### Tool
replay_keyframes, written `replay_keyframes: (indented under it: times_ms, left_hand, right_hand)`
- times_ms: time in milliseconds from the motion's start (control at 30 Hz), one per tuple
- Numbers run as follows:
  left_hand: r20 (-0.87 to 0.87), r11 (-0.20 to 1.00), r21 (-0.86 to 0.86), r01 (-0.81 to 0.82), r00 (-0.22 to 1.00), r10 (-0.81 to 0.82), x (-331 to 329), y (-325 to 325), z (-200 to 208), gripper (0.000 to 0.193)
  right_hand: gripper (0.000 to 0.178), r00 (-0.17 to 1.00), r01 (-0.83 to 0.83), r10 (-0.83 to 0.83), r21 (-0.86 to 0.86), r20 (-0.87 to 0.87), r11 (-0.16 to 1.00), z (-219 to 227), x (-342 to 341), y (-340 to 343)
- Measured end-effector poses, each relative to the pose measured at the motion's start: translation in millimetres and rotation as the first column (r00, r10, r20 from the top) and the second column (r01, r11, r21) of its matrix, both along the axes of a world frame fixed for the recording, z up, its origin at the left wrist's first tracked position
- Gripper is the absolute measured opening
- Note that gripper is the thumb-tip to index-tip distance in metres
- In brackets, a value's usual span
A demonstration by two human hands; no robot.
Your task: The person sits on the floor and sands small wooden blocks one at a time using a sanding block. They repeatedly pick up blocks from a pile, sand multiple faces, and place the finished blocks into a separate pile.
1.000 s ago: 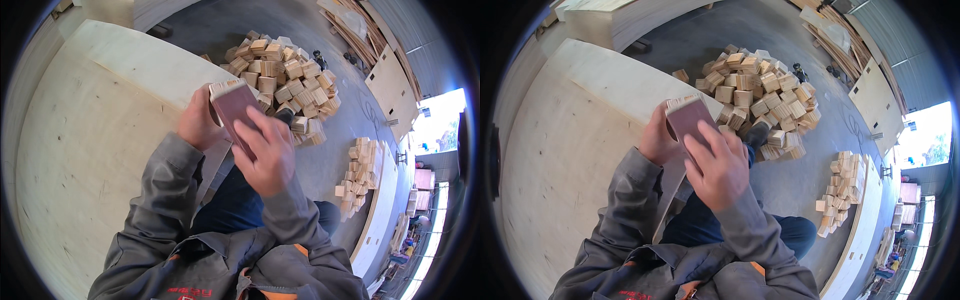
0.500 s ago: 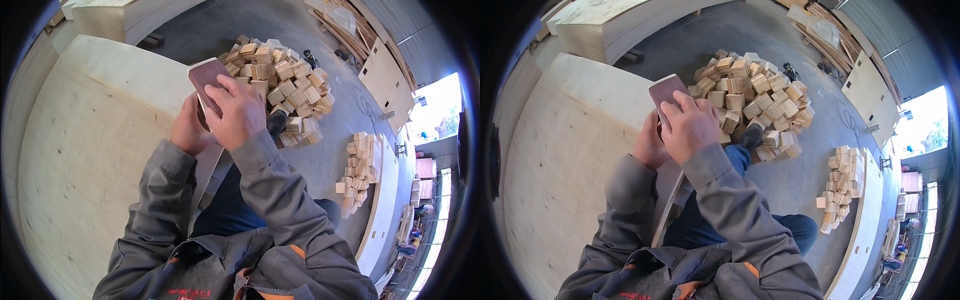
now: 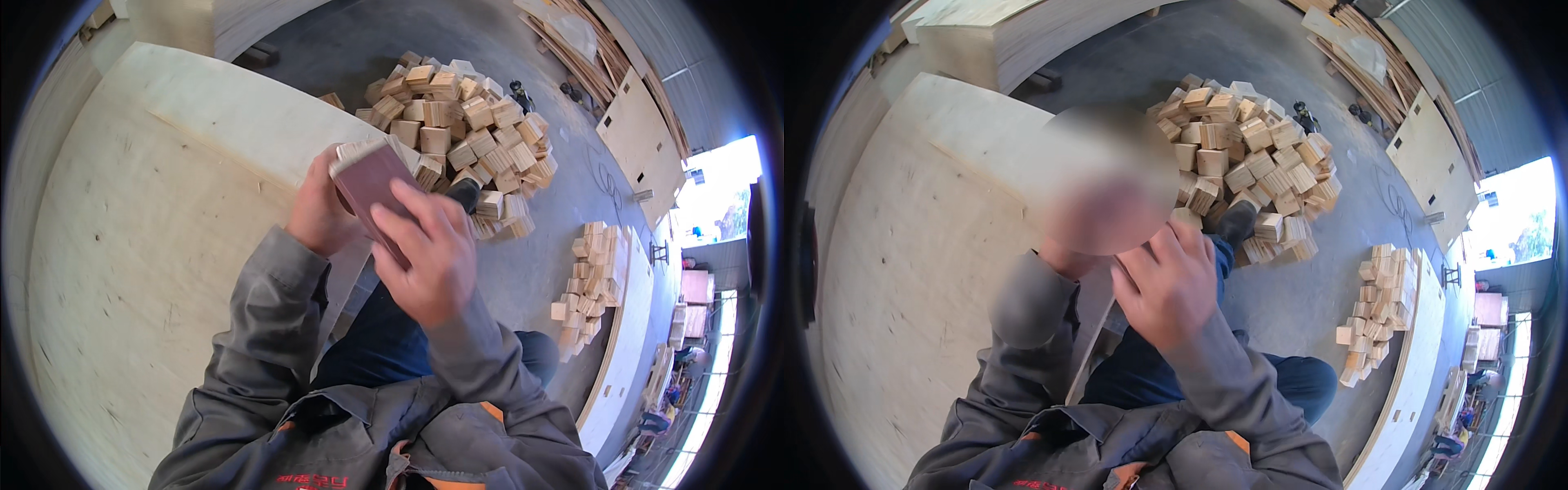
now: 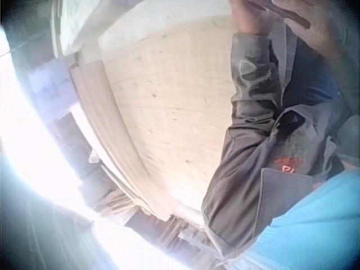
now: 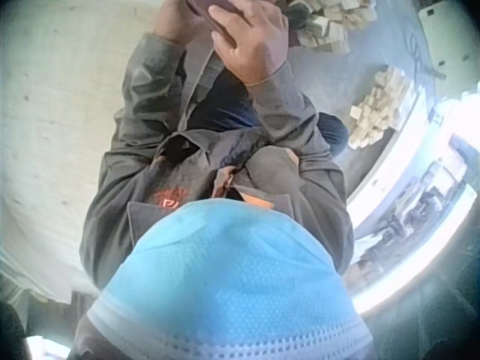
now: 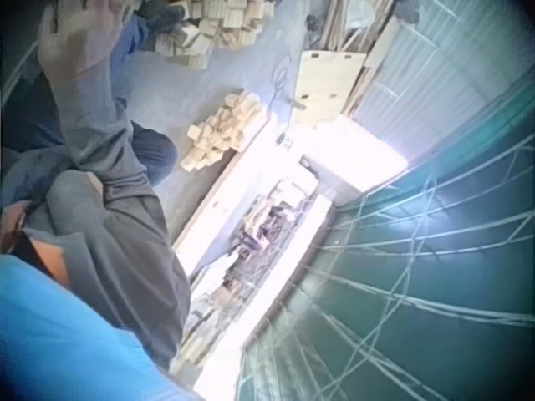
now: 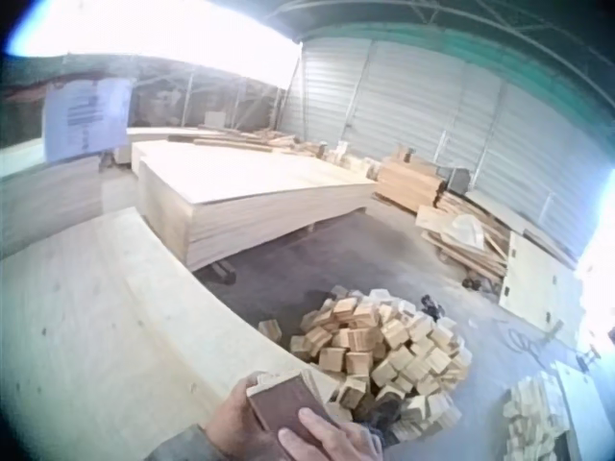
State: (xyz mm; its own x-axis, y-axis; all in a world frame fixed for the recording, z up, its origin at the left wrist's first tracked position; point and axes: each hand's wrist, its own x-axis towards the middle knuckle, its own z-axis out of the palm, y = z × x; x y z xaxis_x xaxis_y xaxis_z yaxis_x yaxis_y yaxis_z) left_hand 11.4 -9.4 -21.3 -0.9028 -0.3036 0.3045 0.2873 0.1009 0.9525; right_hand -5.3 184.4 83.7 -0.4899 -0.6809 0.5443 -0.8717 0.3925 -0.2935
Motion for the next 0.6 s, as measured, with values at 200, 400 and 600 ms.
replay_keyframes:
  times_ms: [200, 400, 600]
  left_hand:
    - [0.055, 0.996, 0.033, 0.082, 0.995, -0.084, -4.2, -8.2, -2.1, 0.096]
    - [0.089, 0.999, -0.029, 0.030, 0.996, -0.027, 0.8, -2.4, -1.4, 0.096]
    - [0.063, 0.993, -0.108, -0.056, 0.996, 0.063, 7.3, -2.4, -7.7, 0.097]
  right_hand:
    - [0.040, 0.992, 0.123, -0.123, -0.008, 0.006, 0.992, -12.1, -75.3, -71.9]
    - [0.045, 0.994, 0.103, -0.103, 0.004, 0.024, 0.995, -3.9, -33.3, -23.6]
    - [0.052, 0.999, 0.015, -0.016, 0.020, 0.045, 1.000, 0.8, 22.0, 37.3]
